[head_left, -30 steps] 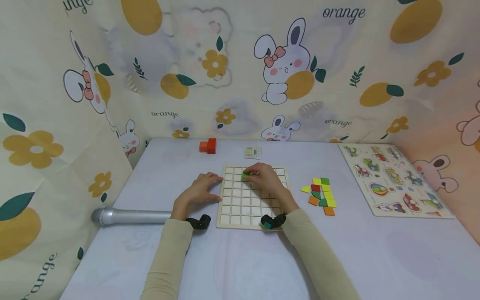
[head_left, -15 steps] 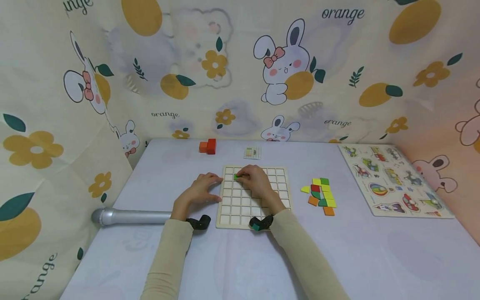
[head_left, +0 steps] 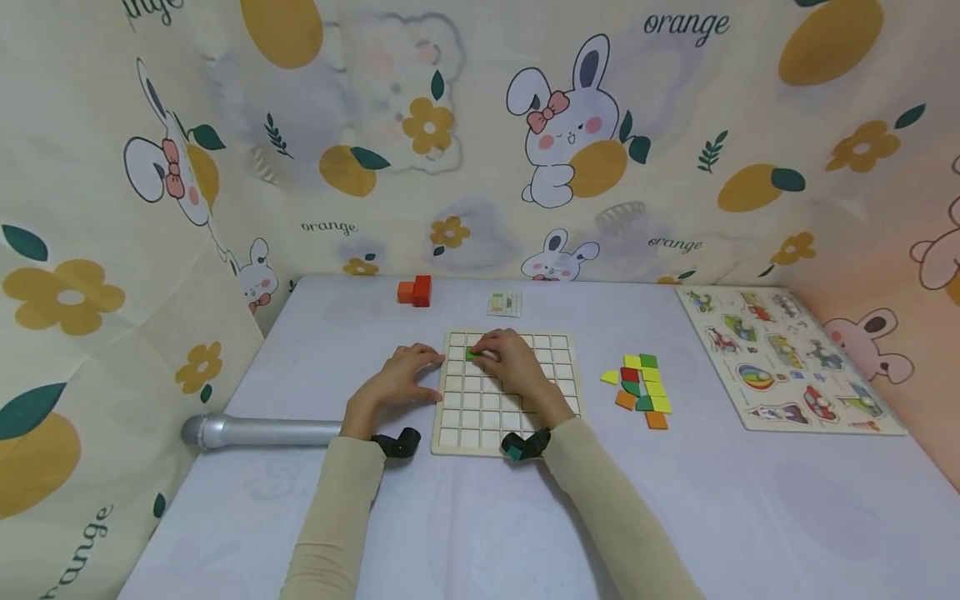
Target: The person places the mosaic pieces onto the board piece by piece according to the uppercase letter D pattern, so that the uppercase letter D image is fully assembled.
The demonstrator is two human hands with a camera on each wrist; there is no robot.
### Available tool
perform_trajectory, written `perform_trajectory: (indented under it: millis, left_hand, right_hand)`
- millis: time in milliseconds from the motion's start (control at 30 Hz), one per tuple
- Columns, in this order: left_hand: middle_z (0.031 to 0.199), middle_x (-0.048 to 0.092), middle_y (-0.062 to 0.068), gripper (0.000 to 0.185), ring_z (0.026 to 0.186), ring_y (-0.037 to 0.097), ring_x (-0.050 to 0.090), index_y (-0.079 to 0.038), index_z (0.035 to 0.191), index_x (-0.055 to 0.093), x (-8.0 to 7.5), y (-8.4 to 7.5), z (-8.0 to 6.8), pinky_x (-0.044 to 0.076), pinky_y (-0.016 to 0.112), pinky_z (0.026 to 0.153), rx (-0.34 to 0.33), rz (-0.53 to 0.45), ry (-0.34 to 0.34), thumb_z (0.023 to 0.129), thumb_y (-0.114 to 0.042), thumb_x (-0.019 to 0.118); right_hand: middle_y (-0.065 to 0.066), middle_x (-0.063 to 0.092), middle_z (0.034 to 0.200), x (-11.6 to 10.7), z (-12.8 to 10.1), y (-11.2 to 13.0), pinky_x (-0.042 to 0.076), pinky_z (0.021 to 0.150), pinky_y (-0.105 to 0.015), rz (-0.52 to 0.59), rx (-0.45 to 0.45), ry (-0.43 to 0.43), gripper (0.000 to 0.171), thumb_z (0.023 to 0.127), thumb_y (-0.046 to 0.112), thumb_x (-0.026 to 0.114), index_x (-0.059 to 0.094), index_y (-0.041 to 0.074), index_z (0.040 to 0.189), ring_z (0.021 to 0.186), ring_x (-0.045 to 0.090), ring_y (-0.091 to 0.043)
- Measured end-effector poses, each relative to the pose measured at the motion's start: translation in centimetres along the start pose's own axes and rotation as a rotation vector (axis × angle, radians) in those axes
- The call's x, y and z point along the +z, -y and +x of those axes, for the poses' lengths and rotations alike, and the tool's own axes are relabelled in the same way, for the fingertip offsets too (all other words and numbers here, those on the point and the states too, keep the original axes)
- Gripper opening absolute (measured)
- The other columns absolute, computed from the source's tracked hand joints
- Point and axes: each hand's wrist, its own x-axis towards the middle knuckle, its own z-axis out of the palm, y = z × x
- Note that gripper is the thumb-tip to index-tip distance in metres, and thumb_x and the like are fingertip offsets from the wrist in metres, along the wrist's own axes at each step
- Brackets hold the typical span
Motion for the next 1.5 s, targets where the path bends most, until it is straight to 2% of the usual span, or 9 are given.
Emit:
perform_trajectory:
  millis: [367, 733, 1000, 1200, 1333, 1500]
  left_hand:
    - [0.138, 0.043, 0.008, 0.067, 0.127, 0.027, 0.033, -0.014, 0.133, 0.052, 0.1, 0.0, 0.1, 0.031, 0.047, 0.106, -0.007, -0.006, -0.003, 0.075, -0.032, 0.078]
    - [0.137, 0.044, 0.008, 0.068, 0.127, 0.027, 0.033, -0.014, 0.134, 0.052, 0.2, 0.2, 0.2, 0.031, 0.047, 0.106, -0.007, -0.001, 0.005, 0.074, -0.033, 0.078]
    - [0.138, 0.043, 0.009, 0.068, 0.127, 0.028, 0.033, -0.012, 0.135, 0.051, 0.1, 0.1, 0.1, 0.030, 0.047, 0.106, 0.007, 0.006, 0.006, 0.076, -0.032, 0.077]
    - [0.138, 0.043, 0.009, 0.068, 0.127, 0.027, 0.032, -0.012, 0.135, 0.051, 0.1, -0.1, 0.1, 0.031, 0.047, 0.106, -0.011, -0.006, 0.006, 0.075, -0.031, 0.078]
    - [0.138, 0.043, 0.009, 0.069, 0.127, 0.028, 0.032, -0.012, 0.135, 0.050, 0.1, -0.2, 0.0, 0.031, 0.048, 0.106, -0.014, -0.016, 0.004, 0.074, -0.031, 0.078]
    - [0.137, 0.043, 0.009, 0.069, 0.127, 0.028, 0.032, -0.012, 0.135, 0.051, 0.1, -0.1, 0.0, 0.031, 0.048, 0.106, -0.002, -0.015, 0.004, 0.074, -0.031, 0.078]
  right_hand:
    - [-0.009, 0.063, 0.102, 0.1, -0.1, 0.2, 0.047, 0.074, -0.037, 0.076, -0.014, -0.053, 0.014, 0.084, 0.013, 0.070, 0.073, 0.009, 0.097, 0.088, 0.056, -0.023]
    - [-0.002, 0.063, 0.103, 0.1, 0.1, 0.1, 0.046, 0.073, -0.034, -0.003, 0.005, -0.008, 0.015, 0.084, 0.019, 0.070, 0.073, 0.015, 0.098, 0.088, 0.055, -0.018]
    - [-0.004, 0.062, 0.109, -0.8, -0.1, -0.1, 0.045, 0.075, -0.034, 0.008, -0.050, 0.033, 0.021, 0.086, 0.017, 0.068, 0.070, 0.013, 0.106, 0.090, 0.053, -0.019]
    - [-0.011, 0.058, 0.112, -4.1, -1.8, -2.2, 0.050, 0.079, -0.037, 0.082, -0.105, -0.023, 0.024, 0.085, 0.009, 0.068, 0.068, 0.006, 0.109, 0.099, 0.053, -0.025]
    - [-0.012, 0.058, 0.111, -7.5, -3.9, -3.8, 0.051, 0.079, -0.043, 0.091, -0.027, -0.041, 0.020, 0.086, 0.008, 0.066, 0.068, 0.003, 0.106, 0.100, 0.054, -0.028]
    - [-0.012, 0.060, 0.107, -11.3, -7.2, -6.1, 0.049, 0.076, -0.045, 0.003, 0.078, -0.051, 0.017, 0.087, 0.009, 0.064, 0.069, 0.005, 0.103, 0.093, 0.056, -0.028]
